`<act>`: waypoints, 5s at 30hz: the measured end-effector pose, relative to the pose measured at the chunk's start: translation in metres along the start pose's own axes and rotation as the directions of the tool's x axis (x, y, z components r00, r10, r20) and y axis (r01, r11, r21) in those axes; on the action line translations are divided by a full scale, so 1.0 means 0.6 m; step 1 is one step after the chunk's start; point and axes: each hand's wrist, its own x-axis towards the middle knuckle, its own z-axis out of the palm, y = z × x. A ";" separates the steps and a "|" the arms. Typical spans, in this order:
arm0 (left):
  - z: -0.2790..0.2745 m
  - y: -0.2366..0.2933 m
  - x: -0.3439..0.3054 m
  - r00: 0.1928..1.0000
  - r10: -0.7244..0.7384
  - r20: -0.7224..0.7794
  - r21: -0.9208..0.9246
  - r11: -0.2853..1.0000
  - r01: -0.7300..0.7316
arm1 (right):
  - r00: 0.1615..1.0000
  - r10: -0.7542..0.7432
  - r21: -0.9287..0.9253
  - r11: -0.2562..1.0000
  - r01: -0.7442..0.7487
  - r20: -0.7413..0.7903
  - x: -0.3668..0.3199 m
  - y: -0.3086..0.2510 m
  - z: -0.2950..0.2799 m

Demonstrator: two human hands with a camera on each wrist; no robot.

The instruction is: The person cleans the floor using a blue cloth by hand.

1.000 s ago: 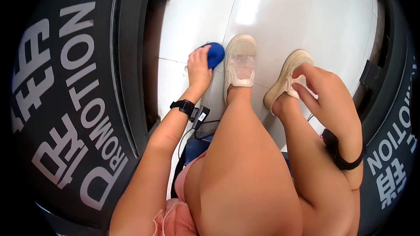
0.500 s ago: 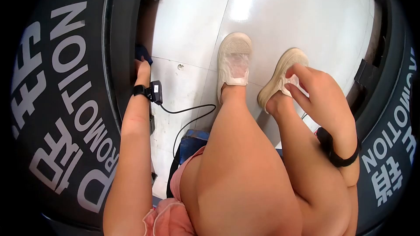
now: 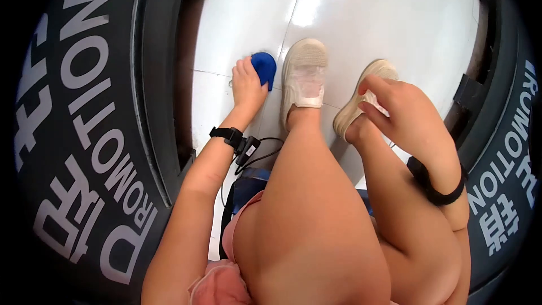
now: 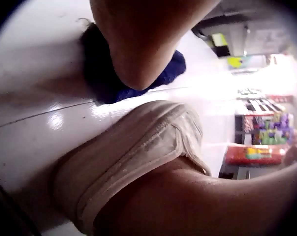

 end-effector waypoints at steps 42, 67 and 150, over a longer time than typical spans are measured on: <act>-0.097 -0.278 -0.198 0.963 -0.258 -0.079 -0.152 0.958 0.245 | 0.693 0.529 0.193 0.841 -0.506 -0.490 -0.477 0.065 0.218; -0.090 -0.197 -0.271 0.998 0.025 -0.051 -0.132 0.991 -0.031 | 0.818 0.559 0.284 0.813 -0.508 -0.135 -0.447 0.089 0.460; -0.016 -0.012 -0.081 0.993 0.030 -0.117 0.004 1.000 -0.029 | 0.884 0.372 0.624 0.628 -0.465 0.284 -0.217 0.220 0.496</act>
